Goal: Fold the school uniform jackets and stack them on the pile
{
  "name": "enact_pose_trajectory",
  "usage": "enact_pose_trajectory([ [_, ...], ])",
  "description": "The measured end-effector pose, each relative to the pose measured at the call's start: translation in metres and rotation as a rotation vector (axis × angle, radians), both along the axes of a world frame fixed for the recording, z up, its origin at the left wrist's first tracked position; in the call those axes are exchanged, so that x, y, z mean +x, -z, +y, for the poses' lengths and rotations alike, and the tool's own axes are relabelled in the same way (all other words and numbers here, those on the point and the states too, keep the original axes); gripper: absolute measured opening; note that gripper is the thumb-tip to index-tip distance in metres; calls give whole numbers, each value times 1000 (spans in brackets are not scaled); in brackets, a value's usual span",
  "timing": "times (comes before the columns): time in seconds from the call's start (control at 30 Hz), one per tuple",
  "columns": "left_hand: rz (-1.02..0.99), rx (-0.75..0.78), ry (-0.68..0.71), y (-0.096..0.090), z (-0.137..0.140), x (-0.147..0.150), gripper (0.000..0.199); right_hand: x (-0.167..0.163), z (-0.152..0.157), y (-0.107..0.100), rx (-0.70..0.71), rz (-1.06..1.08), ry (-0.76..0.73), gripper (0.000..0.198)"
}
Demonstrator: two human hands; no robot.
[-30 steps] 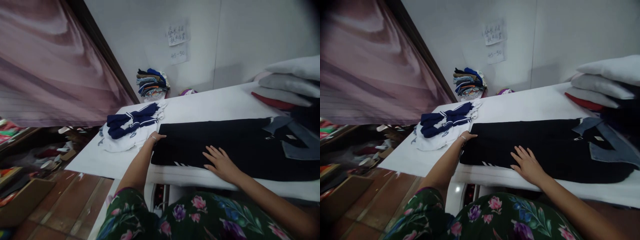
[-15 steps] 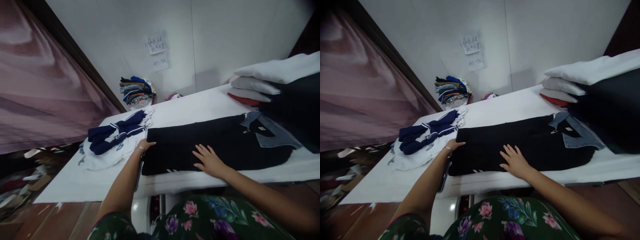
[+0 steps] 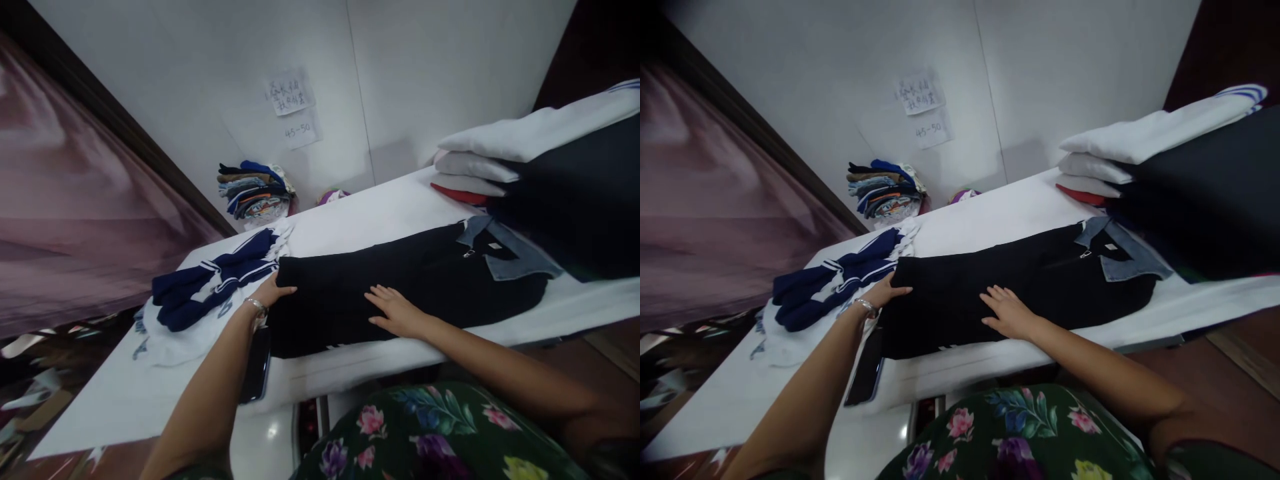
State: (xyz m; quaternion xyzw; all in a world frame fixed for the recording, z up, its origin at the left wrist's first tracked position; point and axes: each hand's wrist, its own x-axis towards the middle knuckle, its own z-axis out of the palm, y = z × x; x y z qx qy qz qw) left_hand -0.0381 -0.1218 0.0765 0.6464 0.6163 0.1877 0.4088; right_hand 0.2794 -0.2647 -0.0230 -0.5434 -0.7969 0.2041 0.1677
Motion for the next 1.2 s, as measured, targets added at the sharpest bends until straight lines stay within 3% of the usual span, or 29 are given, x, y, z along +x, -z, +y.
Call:
enact_pose_trajectory([
  [0.17,-66,-14,61,-50,-3,35,61,2,2,1,-67,141,4,65],
  [0.37,-204,-81,245,-114,-17,108,62,4,8,-14,-157,860,116,66],
  [0.47,-182,-101,305,-131,-16,151,60,8,12,-29,-251,1213,174,64],
  [0.57,-70,-7,311,-137,-13,196,60,18,13,-45,-309,1483,230,59],
  [0.7,115,105,336,-131,-18,263,65,43,10,-59,-306,1704,303,51],
  [0.87,311,160,459,-104,-30,345,71,84,3,-64,-218,1776,322,49],
  [1.07,385,162,527,-54,-39,426,45,138,-5,-47,-173,1667,453,61],
  [1.2,315,107,523,-24,-48,459,48,166,-14,-35,-245,1729,534,58],
])
